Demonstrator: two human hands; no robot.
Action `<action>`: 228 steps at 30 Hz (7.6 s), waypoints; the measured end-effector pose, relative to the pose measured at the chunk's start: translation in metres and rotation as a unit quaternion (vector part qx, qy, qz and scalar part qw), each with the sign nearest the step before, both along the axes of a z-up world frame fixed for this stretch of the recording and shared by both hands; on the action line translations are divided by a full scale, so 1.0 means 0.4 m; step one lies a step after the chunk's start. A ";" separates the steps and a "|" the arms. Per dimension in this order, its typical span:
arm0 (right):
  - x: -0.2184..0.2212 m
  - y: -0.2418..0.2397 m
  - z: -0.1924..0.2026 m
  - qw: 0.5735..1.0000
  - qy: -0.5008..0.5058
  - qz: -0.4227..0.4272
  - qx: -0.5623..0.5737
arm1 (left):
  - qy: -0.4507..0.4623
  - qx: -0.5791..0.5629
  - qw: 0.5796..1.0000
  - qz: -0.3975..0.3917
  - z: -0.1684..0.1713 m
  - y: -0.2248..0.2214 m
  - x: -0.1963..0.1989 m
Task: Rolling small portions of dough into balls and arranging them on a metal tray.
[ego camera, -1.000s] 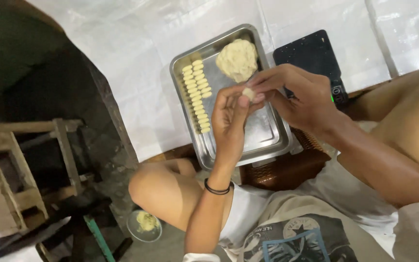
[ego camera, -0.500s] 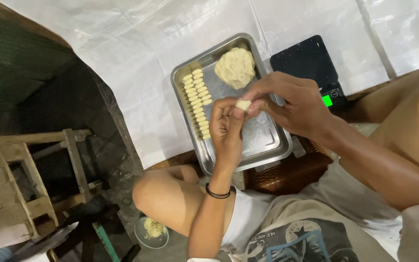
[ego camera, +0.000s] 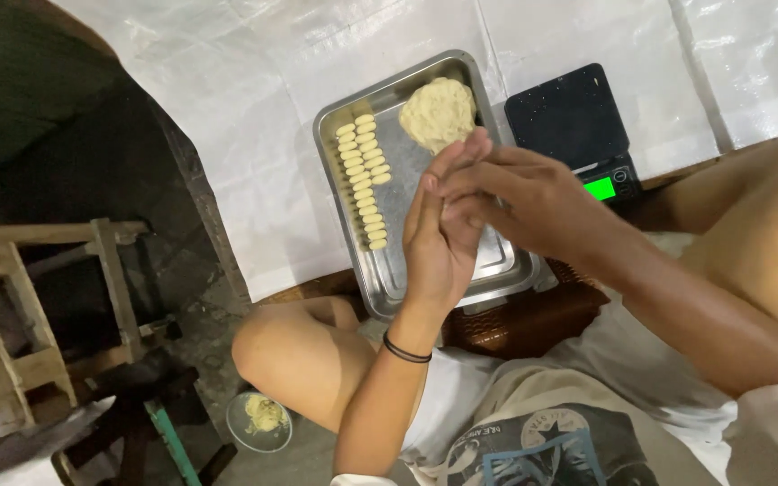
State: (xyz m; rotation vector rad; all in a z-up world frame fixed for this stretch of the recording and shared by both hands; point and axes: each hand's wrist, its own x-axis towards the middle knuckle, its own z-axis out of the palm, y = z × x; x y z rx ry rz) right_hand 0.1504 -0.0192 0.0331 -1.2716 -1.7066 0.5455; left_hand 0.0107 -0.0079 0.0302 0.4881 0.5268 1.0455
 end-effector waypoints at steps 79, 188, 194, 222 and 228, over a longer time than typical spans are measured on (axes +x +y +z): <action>-0.037 0.007 -0.026 0.977 -0.108 0.124 -0.138 | -0.073 -0.083 0.991 -0.075 0.013 -0.007 0.035; -0.105 -0.038 -0.073 0.978 -0.031 0.205 -0.032 | -0.246 0.060 0.968 0.006 -0.224 -0.100 0.113; -0.107 -0.033 -0.073 0.977 -0.023 0.210 -0.021 | -0.148 0.133 0.980 -0.005 -0.149 -0.047 0.052; -0.125 -0.049 -0.060 0.979 -0.062 0.194 0.030 | -0.345 -0.044 0.920 -0.179 -0.183 -0.036 0.046; -0.133 -0.076 -0.067 0.978 -0.084 0.191 0.032 | -0.201 0.066 0.977 0.005 -0.058 -0.058 0.033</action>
